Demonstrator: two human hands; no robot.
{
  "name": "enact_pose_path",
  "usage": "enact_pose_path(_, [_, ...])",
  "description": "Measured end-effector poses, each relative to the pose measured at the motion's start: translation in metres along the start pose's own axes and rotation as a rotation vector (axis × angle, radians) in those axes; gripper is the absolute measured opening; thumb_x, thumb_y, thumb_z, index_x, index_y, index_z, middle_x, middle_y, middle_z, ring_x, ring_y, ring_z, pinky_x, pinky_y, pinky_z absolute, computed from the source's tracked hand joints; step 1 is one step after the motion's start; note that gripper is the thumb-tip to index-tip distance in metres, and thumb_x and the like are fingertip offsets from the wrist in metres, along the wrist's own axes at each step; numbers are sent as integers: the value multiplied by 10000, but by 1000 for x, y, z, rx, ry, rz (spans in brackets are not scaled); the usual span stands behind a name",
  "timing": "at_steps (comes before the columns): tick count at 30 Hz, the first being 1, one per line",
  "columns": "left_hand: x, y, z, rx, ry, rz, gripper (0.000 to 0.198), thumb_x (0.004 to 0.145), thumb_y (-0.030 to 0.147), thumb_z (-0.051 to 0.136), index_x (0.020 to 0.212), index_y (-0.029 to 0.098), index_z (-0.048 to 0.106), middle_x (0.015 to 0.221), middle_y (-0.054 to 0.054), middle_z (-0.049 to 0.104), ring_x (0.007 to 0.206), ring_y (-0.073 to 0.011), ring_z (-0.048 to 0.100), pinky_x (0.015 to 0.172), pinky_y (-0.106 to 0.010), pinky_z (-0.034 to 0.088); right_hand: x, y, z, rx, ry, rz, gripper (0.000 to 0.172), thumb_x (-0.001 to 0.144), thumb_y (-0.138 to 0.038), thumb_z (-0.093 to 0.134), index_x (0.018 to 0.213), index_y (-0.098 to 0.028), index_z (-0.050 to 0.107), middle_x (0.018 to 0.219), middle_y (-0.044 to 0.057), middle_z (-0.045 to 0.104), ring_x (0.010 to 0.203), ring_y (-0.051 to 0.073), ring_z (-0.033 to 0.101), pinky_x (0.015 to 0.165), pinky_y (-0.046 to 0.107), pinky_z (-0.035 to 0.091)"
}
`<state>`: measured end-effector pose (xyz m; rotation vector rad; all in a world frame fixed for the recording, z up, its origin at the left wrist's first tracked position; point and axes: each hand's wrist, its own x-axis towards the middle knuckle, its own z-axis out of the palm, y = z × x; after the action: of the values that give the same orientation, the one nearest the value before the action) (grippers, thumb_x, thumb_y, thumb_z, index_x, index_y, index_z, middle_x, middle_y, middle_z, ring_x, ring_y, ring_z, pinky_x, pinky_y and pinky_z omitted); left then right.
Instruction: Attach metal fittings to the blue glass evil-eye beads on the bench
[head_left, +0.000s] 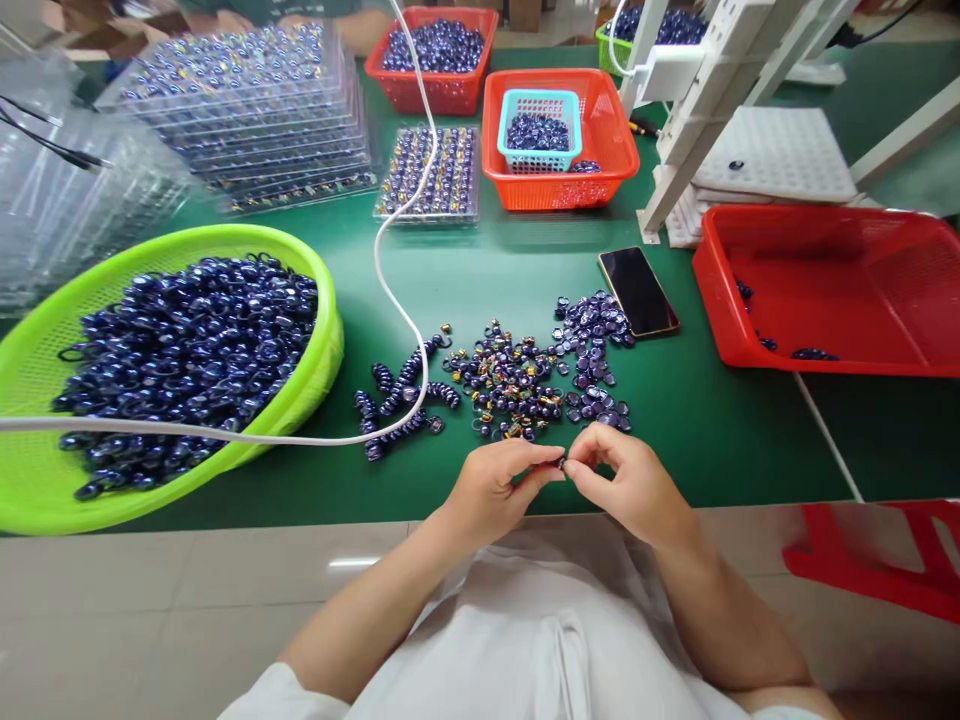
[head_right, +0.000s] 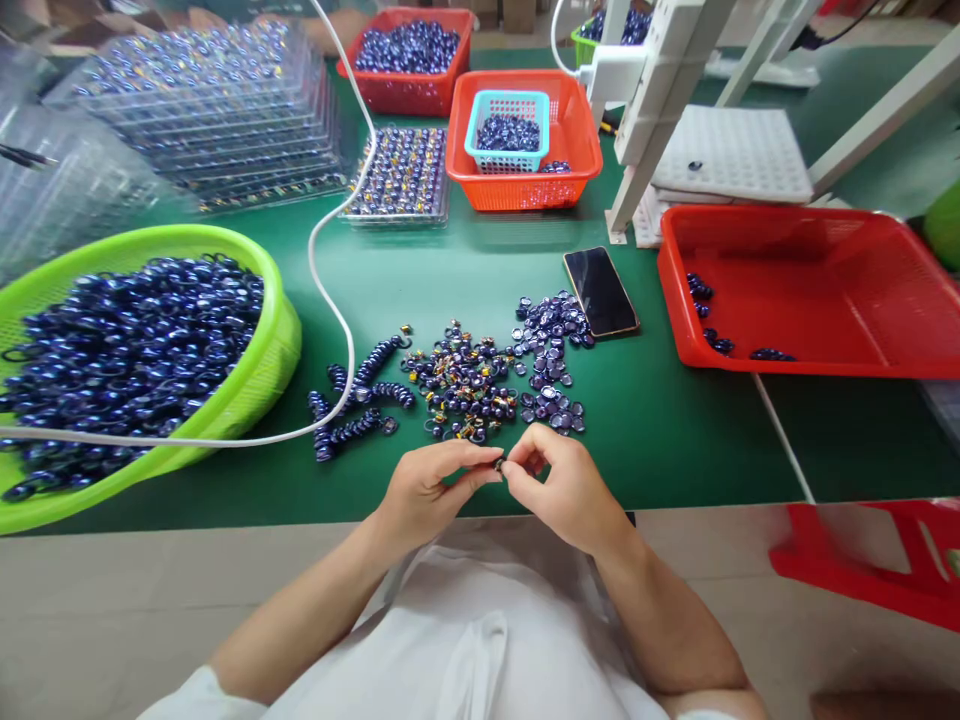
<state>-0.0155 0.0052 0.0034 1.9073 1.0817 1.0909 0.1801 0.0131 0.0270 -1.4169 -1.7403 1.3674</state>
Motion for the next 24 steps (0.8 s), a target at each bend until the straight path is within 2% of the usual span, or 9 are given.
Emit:
enact_pose_path(9, [-5,-1,7,-75,56,58,222,877,97,662,1069,190,727,814,-52,781,696,-148,702,661,-249,558,0,-2,-1,-31,-30,-20,98,859,-214,576,762,-212,566,726,-24,612,694,130,580,662,243,481])
enact_pose_path(13, [-5,-1,6,-78,16,39,233,885,132,665,1104,189,719,821,-60,781,698,-152,698,665,-251,556,1,-3,-4,-42,-47,-34,97,851,-201,573,756,-212,563,716,-29,609,684,124,576,655,235,477])
enact_pose_path(20, [-3,-5,2,-35,-54,53,171,880,192,692,1041,168,744,753,-60,762,642,-145,683,628,-235,528,2,-7,-7,-82,-111,-30,103,846,-198,563,744,-209,576,715,-26,622,689,128,586,639,235,469])
enact_pose_path(24, [-3,-3,2,-56,-28,54,195,881,153,675,1058,161,756,741,-64,768,626,-146,680,625,-240,530,3,-7,-6,-114,-97,-29,104,846,-197,563,743,-212,557,708,-30,610,677,129,578,625,242,459])
